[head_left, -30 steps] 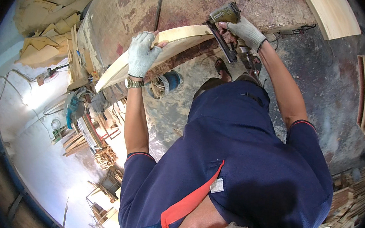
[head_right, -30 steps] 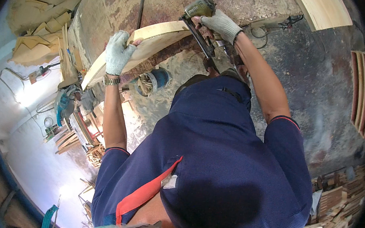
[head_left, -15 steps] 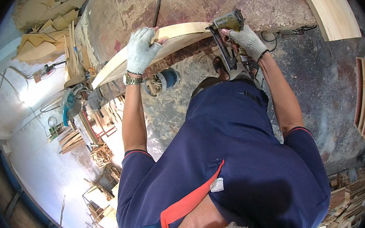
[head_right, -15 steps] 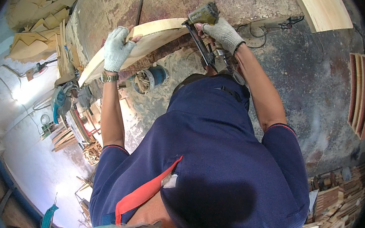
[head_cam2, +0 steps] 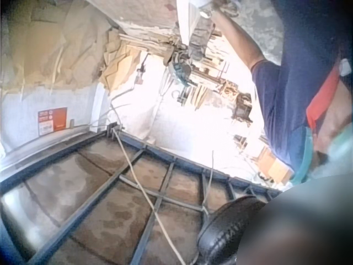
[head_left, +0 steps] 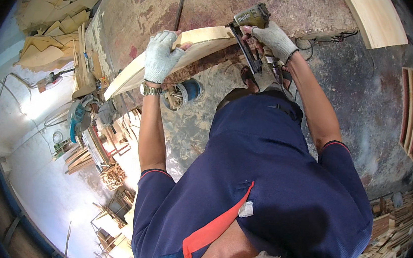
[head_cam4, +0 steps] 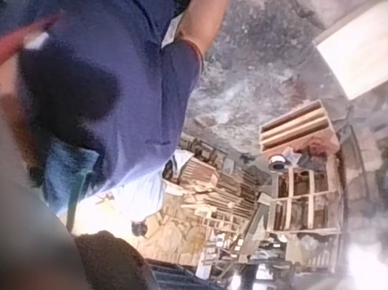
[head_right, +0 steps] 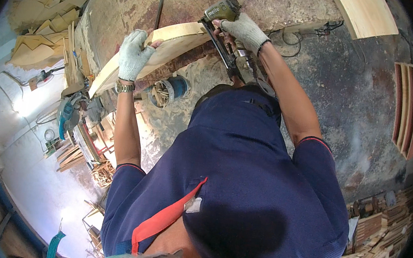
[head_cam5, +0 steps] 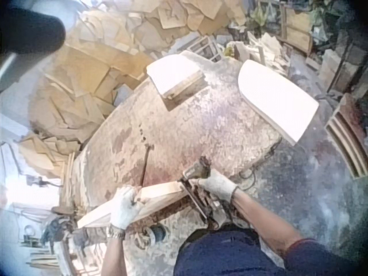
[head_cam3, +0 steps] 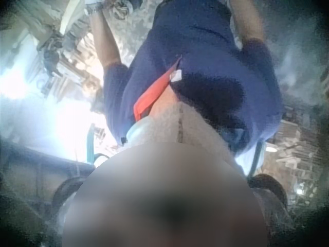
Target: The person uses a pneumatic nail gun to attach curved wooden strips to larger wooden pieces on a workbench. They repeatedly position the strips, fire nails, and reposition the pieces to continue assembly.
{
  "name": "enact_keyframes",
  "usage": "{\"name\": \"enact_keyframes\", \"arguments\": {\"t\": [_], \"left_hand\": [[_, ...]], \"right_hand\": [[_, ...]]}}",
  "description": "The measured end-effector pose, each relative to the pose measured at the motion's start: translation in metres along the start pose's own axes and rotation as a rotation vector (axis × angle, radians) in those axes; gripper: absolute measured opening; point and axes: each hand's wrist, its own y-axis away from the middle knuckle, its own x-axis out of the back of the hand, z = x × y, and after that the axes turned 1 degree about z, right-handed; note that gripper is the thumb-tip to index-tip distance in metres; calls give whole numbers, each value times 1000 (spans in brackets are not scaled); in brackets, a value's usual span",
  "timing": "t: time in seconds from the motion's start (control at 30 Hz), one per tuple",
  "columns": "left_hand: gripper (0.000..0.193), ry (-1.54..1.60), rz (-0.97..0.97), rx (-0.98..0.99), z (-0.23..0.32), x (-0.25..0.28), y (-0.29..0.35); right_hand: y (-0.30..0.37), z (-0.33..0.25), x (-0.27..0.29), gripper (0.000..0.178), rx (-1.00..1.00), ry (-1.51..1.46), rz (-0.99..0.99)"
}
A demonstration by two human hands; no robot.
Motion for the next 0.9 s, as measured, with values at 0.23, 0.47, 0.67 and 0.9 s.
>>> {"name": "enact_keyframes", "arguments": {"t": [0.23,0.47,0.67,0.9], "left_hand": [[44,6,-9,12,1,2,0],[44,-43,-57,8,3,6,-3],[45,-179,-88,9,5,17,-3],[47,-114,-75,61,2,15,6]], "right_hand": [[-3,7,3,33,-60,143,-55],[9,5,0,26,-113,231,-26],[0,0,-1,36,27,127,-6],[-27,-5,-7,36,-12,133,-59]]}}
